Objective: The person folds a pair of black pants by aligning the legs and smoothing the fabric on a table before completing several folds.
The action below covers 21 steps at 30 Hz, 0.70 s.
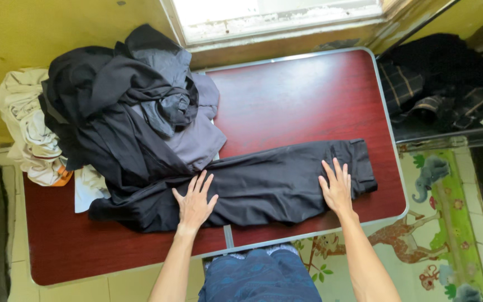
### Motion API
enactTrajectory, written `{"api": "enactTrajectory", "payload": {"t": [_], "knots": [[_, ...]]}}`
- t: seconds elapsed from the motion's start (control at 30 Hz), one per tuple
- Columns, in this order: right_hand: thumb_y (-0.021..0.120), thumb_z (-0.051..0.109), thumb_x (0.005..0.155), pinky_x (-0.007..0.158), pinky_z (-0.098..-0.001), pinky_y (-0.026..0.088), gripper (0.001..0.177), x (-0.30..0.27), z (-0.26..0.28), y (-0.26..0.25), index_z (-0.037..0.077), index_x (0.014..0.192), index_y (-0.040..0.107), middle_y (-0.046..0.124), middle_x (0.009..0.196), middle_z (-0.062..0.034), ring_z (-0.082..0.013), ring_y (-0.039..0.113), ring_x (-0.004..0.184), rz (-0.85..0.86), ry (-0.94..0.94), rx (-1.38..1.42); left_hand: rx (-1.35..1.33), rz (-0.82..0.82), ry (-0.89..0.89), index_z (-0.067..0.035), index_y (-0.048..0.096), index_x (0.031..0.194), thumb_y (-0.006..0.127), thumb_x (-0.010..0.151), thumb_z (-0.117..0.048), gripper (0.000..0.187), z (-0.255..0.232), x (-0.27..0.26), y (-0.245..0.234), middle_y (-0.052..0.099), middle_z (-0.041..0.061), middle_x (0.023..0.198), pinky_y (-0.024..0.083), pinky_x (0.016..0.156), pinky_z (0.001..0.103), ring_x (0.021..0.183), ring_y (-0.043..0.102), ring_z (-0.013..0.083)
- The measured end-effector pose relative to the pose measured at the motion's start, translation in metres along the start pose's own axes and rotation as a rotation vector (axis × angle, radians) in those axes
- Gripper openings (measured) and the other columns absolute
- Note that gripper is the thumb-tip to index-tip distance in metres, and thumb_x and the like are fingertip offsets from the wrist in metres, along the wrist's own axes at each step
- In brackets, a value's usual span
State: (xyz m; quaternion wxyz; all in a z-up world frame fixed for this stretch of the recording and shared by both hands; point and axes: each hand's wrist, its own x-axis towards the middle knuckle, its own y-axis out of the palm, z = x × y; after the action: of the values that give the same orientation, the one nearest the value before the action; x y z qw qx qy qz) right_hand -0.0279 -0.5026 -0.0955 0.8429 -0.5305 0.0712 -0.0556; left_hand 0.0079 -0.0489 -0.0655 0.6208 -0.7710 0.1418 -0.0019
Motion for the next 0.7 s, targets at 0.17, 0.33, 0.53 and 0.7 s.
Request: {"api": "enactTrajectory", "payload": {"t": [0.17, 0.33, 0.53, 0.7], "knots": [[0.058, 0.033, 0.1, 0.122, -0.0551, 0.021, 0.055, -0.028, 0.015, -0.002, 0.022, 0.153, 0.048, 0.027, 0.168, -0.015, -0.0447, 0.022, 0.154, -0.026, -0.001, 0.128, -0.307, -0.009, -0.032, -0.016, 0.061, 0.135, 0.07, 0.092, -0.038, 0.048, -0.05, -0.028, 0.018, 0.055, 0.006, 0.143, 0.04, 0.114, 0.05, 0.138, 0.048, 0.0257], [0.059, 0.032, 0.098, 0.121, -0.0518, 0.027, 0.053, -0.055, -0.001, -0.028, 0.024, 0.15, 0.051, 0.036, 0.164, -0.0134, -0.0369, 0.032, 0.151, 0.044, -0.109, -0.075, -0.309, -0.178, 0.214, -0.008, 0.066, 0.121, 0.08, 0.07, -0.038, 0.061, -0.089, -0.042, 0.004, 0.055, 0.016, 0.137, 0.037, 0.098, 0.052, 0.125, 0.049, 0.0366], [0.063, 0.025, 0.097, 0.115, -0.0466, 0.043, 0.036, -0.052, -0.04, -0.055, 0.021, 0.133, 0.066, 0.054, 0.15, -0.0055, -0.0307, 0.051, 0.138, -0.103, -0.122, 0.099, -0.308, -0.189, -0.15, -0.011, 0.069, 0.111, 0.076, 0.083, -0.032, 0.037, -0.129, -0.059, 0.016, 0.061, 0.011, 0.124, 0.043, 0.101, 0.045, 0.12, 0.056, 0.0301], [0.068, 0.023, 0.093, 0.107, -0.049, 0.041, 0.038, -0.04, -0.077, -0.07, 0.017, 0.13, 0.069, 0.054, 0.151, -0.0112, -0.031, 0.05, 0.135, -0.128, -0.165, -0.046, -0.597, 0.187, -0.518, -0.005, 0.077, 0.089, 0.073, 0.095, -0.043, 0.038, -0.198, -0.096, 0.048, 0.067, 0.009, 0.102, 0.053, 0.088, 0.041, 0.094, 0.066, 0.0275]]}}
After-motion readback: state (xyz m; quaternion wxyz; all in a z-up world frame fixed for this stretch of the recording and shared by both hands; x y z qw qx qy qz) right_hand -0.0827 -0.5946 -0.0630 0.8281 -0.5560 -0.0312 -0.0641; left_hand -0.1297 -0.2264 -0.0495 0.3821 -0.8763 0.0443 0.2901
